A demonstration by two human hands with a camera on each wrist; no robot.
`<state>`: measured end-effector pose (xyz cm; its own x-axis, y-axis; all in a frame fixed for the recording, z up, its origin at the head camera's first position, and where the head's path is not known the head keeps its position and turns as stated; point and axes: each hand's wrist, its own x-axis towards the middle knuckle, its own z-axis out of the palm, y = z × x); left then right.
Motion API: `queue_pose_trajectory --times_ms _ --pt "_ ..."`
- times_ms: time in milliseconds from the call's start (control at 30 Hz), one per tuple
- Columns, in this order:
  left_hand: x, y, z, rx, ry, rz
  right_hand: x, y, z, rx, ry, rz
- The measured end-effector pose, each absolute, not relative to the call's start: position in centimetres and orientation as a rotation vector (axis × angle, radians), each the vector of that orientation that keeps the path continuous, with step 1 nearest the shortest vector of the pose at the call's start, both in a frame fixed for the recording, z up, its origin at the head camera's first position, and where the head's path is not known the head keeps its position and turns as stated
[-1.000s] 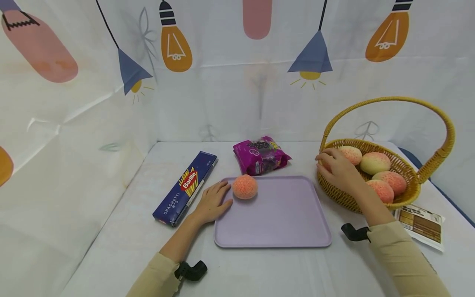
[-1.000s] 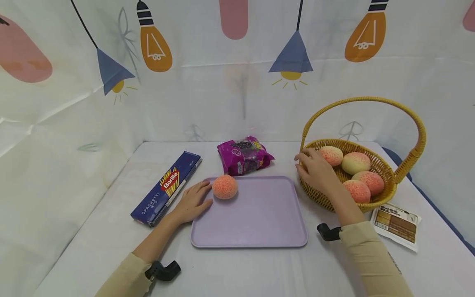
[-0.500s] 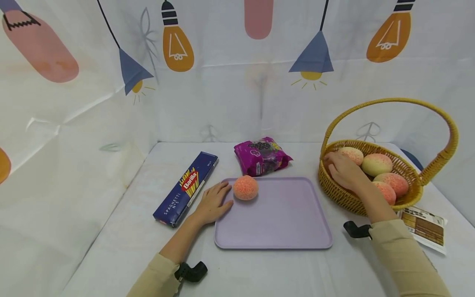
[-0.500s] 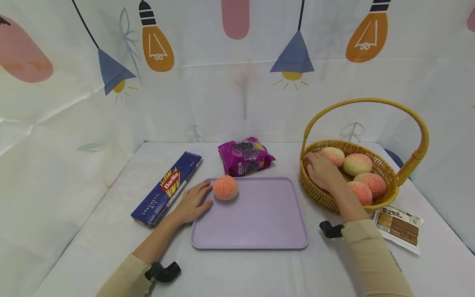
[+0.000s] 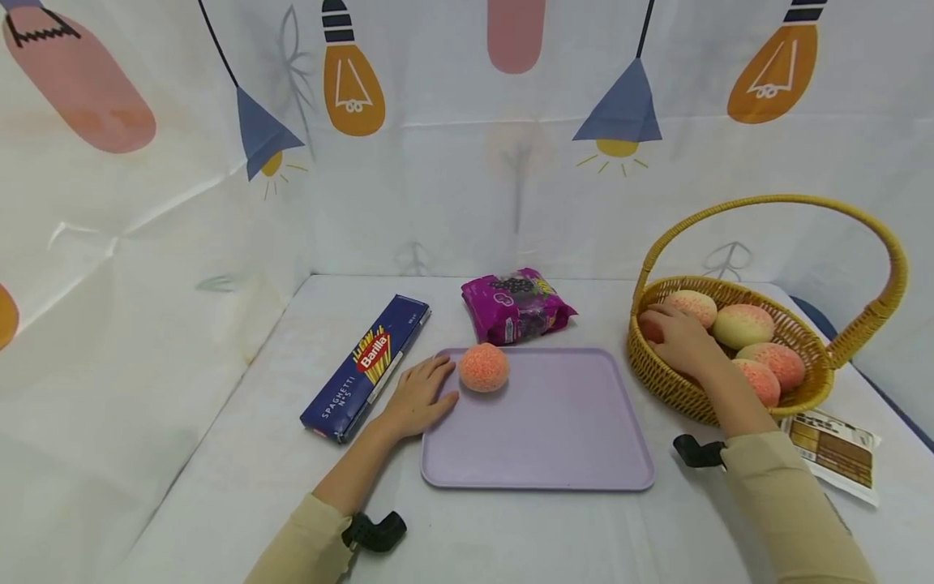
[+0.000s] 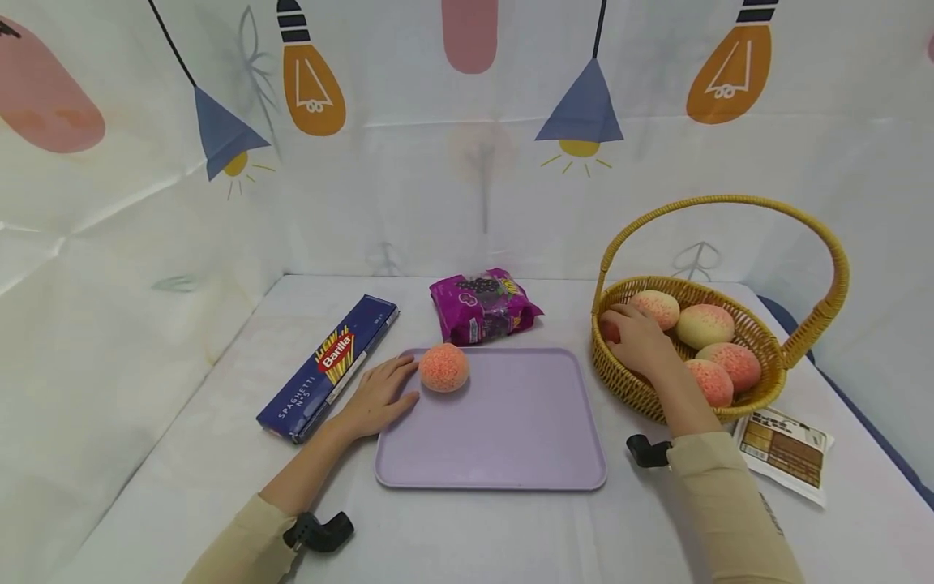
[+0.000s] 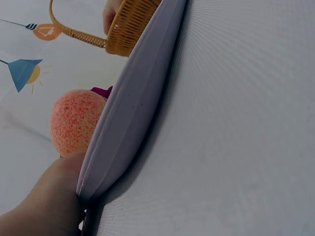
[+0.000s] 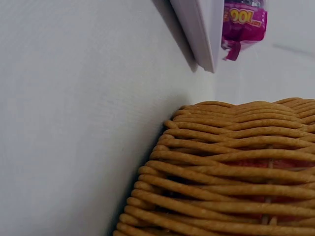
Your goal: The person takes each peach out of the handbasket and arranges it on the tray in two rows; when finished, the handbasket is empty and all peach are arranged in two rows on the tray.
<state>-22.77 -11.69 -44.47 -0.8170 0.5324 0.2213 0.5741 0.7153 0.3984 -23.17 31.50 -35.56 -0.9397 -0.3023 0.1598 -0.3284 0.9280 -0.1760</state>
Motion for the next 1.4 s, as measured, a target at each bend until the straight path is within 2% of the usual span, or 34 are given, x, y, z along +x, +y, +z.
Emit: queue_pose_trajectory --times_ms 400,700,1400 --pt "-22.8 -11.7 -44.5 -0.916 -2.831 -0.696 -24.1 31.0 -35.0 0.408 -3.095 0.253" --pt "-22.8 -11.7 -44.5 -0.908 -2.815 -0.713 -23.5 29.9 -34.7 0.085 -3.193 0.393" --pt "-22.9 -11.6 -44.6 -0.888 -2.882 -0.687 -23.3 29.8 -35.4 0.027 -3.054 0.411"
